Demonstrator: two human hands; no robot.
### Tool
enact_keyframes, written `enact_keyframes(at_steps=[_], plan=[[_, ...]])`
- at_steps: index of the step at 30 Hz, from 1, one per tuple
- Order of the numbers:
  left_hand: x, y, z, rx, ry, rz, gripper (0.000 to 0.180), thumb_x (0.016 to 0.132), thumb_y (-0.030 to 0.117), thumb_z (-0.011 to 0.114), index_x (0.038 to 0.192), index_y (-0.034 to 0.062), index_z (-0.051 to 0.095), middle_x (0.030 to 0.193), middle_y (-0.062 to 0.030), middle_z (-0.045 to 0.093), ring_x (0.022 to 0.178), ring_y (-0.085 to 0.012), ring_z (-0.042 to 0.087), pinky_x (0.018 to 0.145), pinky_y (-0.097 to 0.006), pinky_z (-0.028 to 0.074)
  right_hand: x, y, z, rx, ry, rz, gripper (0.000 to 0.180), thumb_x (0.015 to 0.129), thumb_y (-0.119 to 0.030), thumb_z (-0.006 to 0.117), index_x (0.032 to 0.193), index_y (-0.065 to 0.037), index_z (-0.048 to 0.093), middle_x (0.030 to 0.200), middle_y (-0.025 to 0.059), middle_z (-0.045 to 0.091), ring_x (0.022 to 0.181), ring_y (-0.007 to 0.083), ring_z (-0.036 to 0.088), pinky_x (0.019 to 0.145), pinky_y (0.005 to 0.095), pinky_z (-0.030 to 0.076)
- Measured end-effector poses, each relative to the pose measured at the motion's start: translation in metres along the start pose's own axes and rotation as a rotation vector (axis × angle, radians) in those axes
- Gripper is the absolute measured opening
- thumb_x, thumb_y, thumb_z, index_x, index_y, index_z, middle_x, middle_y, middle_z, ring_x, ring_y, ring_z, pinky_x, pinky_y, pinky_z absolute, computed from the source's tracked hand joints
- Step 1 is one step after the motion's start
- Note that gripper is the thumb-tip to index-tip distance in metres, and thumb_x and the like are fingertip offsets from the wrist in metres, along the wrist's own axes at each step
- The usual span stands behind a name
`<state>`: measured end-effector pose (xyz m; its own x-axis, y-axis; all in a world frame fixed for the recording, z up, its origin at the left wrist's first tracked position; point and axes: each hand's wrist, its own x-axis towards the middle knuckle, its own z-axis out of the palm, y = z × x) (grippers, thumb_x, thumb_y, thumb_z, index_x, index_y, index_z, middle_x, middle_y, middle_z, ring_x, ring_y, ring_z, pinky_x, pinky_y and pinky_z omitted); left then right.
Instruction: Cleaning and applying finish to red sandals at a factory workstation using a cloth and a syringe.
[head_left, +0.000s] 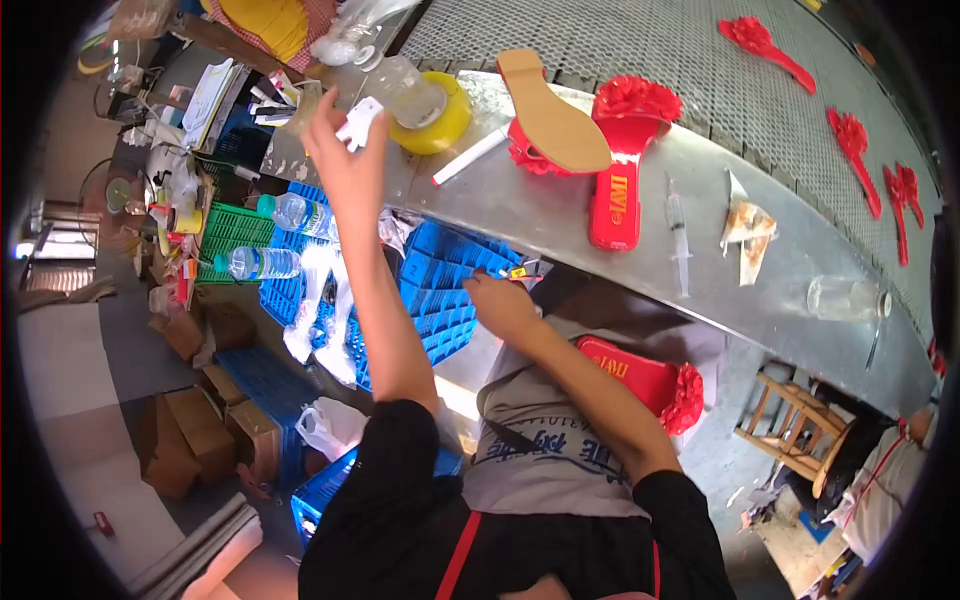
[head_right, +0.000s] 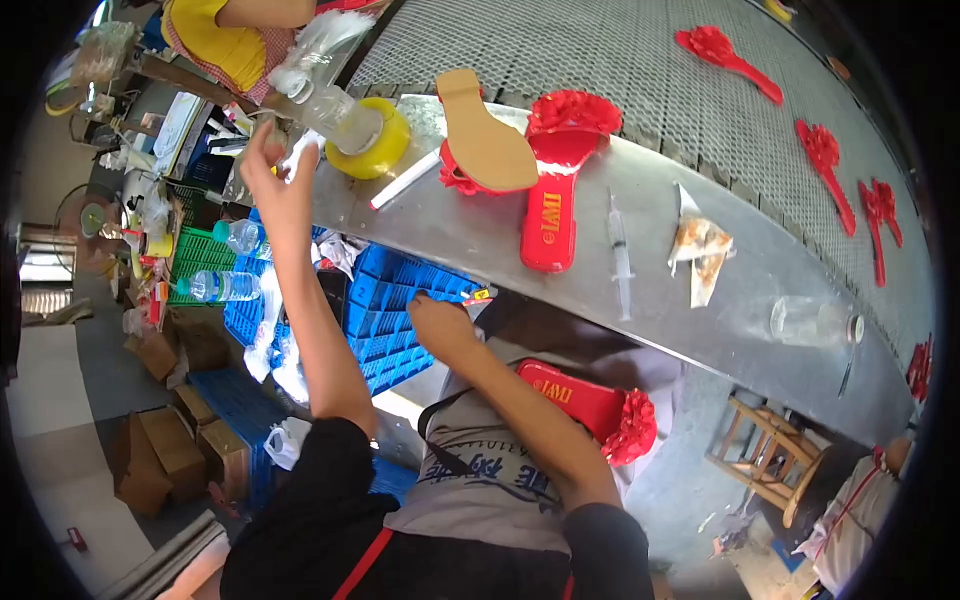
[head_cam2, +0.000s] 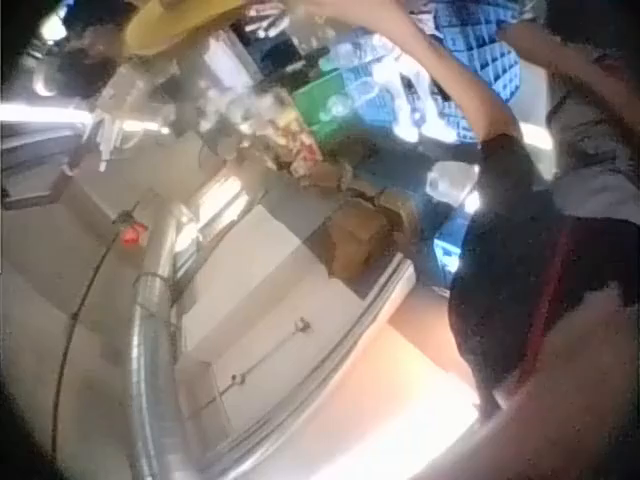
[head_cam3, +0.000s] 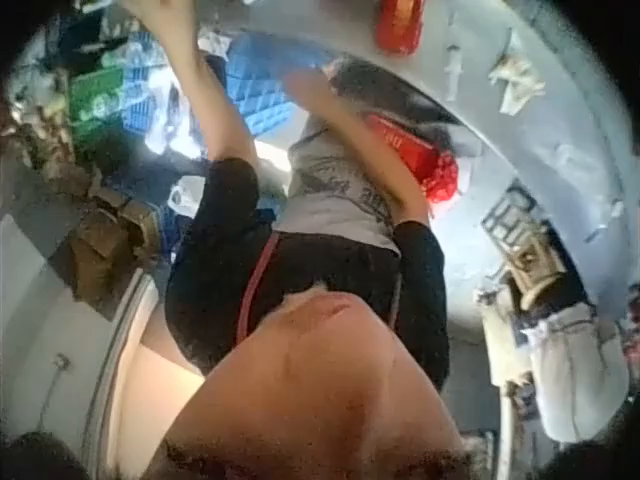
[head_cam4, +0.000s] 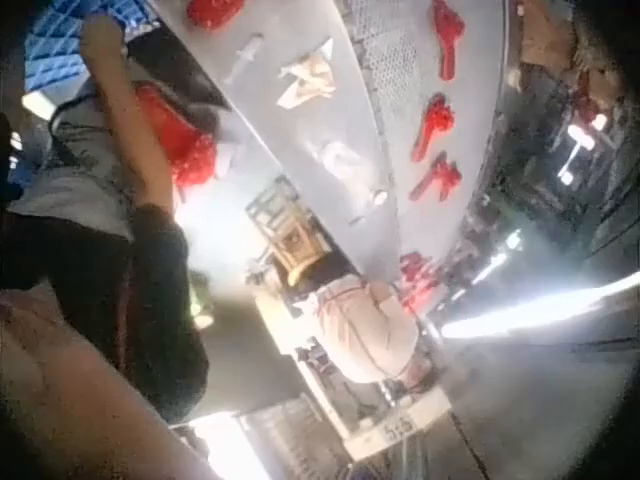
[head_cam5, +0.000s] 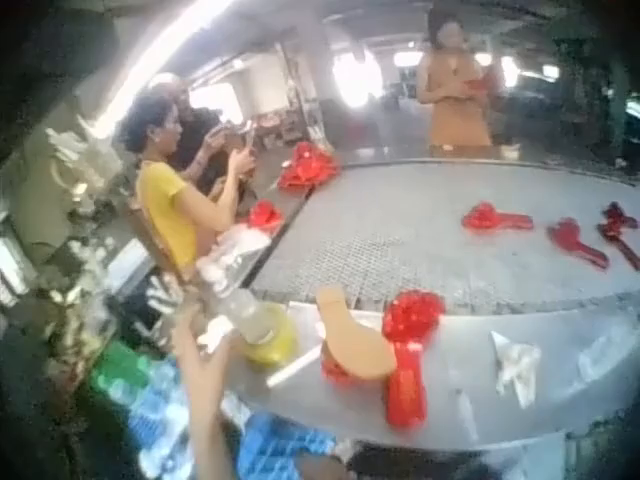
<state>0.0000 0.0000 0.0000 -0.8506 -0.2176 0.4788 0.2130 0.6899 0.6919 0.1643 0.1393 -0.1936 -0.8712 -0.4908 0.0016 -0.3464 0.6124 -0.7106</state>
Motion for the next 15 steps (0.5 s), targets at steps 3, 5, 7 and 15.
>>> enact_keyframes(at_steps=[3,5,7,15], plan=[[-0.021,0.044,0.043,0.199,-0.257,0.337,0.052,0.08,0.017,0.075,0.129,0.0104,0.058,0.121,-0.0152,0.056,0.114,-0.0302,0.059,0.091,-0.041,0.05,0.048,0.056,-0.017,-0.095,0.051,-0.105,0.02,0.078,-0.006,0.062,0.098,-0.004,0.063,0.099,0.0123,0.061,0.078,0.0325,0.068,0.065,0.046,0.055],[-0.056,0.075,0.045,0.24,-0.423,0.468,0.044,0.083,0.023,0.074,0.125,0.0149,0.062,0.119,-0.0075,0.06,0.092,-0.0266,0.066,0.074,-0.039,0.054,0.014,0.01,-0.023,-0.07,0.053,-0.142,0.018,0.08,-0.006,0.06,0.097,-0.003,0.063,0.098,0.0122,0.06,0.077,0.0315,0.068,0.062,0.046,0.054],[-0.06,0.075,0.059,0.28,-0.455,0.555,0.04,0.086,0.023,0.072,0.124,0.0156,0.063,0.117,-0.0059,0.062,0.086,-0.0268,0.067,0.071,-0.038,0.054,-0.01,-0.011,-0.036,-0.057,0.046,-0.127,0.019,0.079,-0.005,0.06,0.097,-0.003,0.062,0.099,0.012,0.06,0.077,0.0307,0.068,0.06,0.0448,0.054],[0.033,0.066,0.053,-0.046,-0.165,0.536,0.026,0.09,0.011,0.068,0.115,0.0065,0.067,0.092,-0.0092,0.066,0.083,-0.0227,0.069,0.07,-0.034,0.052,-0.075,-0.017,-0.103,-0.02,0.218,-0.172,0.043,0.074,-0.001,0.062,0.117,-0.007,0.061,0.105,0.0088,0.061,0.074,0.0304,0.067,0.061,0.0405,0.054]])
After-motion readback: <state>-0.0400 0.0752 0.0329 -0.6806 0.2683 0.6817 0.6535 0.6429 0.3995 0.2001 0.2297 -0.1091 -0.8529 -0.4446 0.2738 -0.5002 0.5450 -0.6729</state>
